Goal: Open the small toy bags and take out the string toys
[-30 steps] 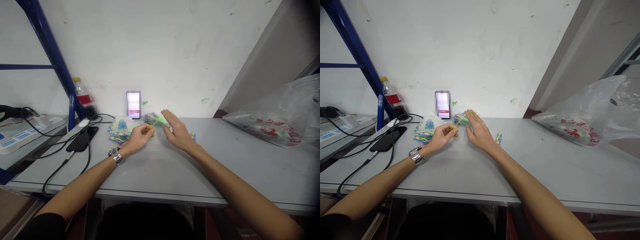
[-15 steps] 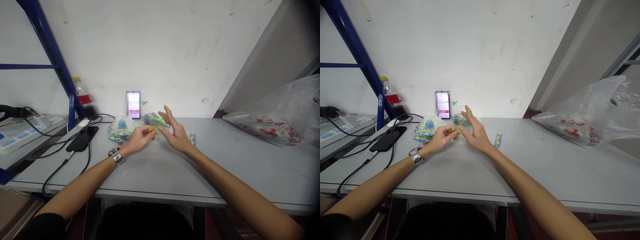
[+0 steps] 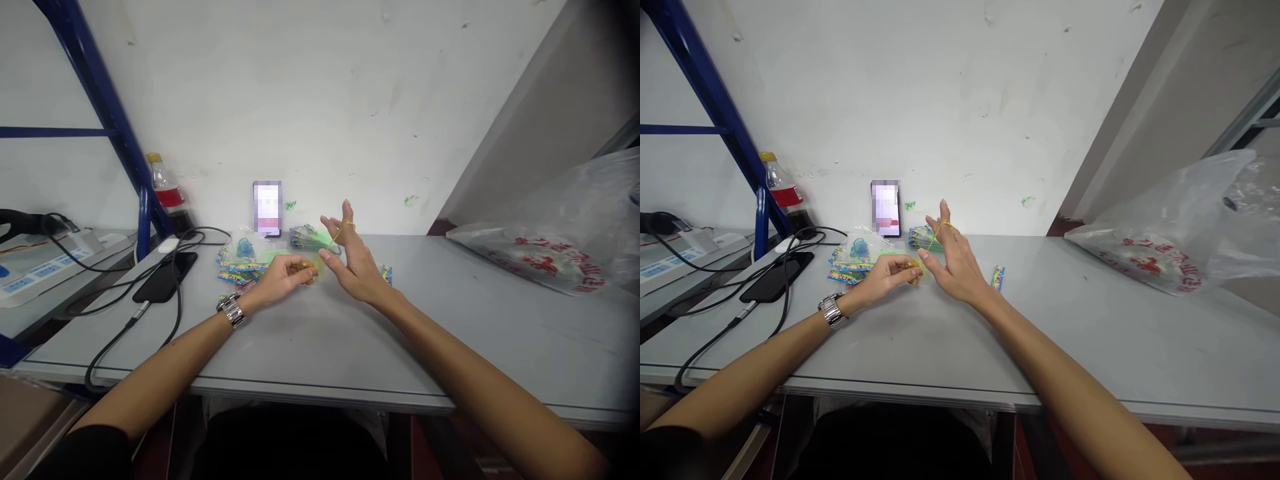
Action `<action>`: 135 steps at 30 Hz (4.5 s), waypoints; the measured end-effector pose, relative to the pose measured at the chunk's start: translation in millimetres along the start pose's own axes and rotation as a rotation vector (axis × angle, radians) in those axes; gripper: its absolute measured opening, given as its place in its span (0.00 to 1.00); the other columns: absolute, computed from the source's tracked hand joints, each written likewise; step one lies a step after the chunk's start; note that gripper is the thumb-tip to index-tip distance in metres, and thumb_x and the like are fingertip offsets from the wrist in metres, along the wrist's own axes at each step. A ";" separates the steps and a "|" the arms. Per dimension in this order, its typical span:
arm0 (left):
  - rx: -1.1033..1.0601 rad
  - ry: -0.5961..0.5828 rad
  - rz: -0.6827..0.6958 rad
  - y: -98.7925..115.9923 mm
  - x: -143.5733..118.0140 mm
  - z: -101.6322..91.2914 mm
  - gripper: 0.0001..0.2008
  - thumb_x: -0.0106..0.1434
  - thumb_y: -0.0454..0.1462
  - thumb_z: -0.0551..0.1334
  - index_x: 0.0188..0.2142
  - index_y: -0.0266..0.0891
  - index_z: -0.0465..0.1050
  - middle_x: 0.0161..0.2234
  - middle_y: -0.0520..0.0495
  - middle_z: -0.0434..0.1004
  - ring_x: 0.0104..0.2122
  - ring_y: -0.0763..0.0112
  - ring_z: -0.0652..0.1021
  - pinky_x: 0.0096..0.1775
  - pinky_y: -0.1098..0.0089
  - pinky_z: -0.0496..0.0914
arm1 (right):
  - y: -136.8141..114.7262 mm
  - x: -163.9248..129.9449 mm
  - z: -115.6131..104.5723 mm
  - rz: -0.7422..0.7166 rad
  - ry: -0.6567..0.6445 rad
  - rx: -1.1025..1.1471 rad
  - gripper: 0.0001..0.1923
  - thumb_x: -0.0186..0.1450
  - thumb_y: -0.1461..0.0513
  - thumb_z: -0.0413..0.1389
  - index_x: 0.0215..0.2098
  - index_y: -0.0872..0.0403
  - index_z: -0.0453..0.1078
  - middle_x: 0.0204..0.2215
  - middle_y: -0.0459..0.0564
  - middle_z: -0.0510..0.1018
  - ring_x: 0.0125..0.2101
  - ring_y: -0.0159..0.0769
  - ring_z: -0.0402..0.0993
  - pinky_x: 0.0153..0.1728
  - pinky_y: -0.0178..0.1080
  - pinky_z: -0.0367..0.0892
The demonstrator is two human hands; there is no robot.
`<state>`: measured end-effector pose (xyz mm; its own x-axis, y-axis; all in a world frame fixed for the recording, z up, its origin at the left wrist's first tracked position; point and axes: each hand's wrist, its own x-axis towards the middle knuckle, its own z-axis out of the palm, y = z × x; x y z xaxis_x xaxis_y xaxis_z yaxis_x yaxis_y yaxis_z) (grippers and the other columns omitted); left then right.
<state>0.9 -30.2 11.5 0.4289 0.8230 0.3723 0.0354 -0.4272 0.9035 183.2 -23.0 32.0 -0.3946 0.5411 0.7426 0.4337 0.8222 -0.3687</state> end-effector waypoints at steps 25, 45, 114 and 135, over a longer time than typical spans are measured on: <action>0.045 0.007 -0.009 -6.5 1.7 -3.1 0.14 0.56 0.44 0.67 0.36 0.36 0.73 0.34 0.44 0.76 0.33 0.70 0.75 0.37 0.67 0.70 | 5.1 1.6 -3.8 0.185 -0.101 0.335 0.44 0.65 0.61 0.54 0.71 0.44 0.32 0.54 0.55 0.75 0.37 0.39 0.81 0.45 0.49 0.75; 0.089 0.071 -0.022 -11.6 3.7 -2.4 0.14 0.60 0.44 0.64 0.38 0.36 0.69 0.40 0.43 0.75 0.36 0.70 0.74 0.39 0.68 0.69 | 3.2 2.7 -8.1 0.131 -0.155 0.138 0.35 0.67 0.65 0.46 0.70 0.44 0.41 0.42 0.49 0.82 0.38 0.45 0.81 0.31 0.46 0.75; 0.192 0.020 -0.019 -11.7 2.7 -1.0 0.17 0.60 0.49 0.62 0.30 0.35 0.71 0.33 0.46 0.73 0.31 0.71 0.70 0.33 0.70 0.66 | -5.8 2.1 -11.0 0.092 -0.207 0.030 0.35 0.68 0.63 0.45 0.70 0.42 0.38 0.58 0.53 0.71 0.47 0.46 0.77 0.35 0.46 0.75; -0.003 -0.007 0.008 -7.8 3.2 -4.9 0.18 0.59 0.45 0.66 0.44 0.35 0.74 0.47 0.39 0.76 0.45 0.62 0.75 0.46 0.64 0.68 | -5.4 0.4 -8.6 0.067 -0.294 0.204 0.34 0.71 0.58 0.45 0.71 0.45 0.36 0.51 0.51 0.78 0.59 0.44 0.66 0.55 0.56 0.65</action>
<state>-2.5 -22.4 6.7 0.4359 0.8169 0.3777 0.0293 -0.4323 0.9012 187.7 -28.8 39.1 -0.6001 0.5979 0.5315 0.3074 0.7857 -0.5368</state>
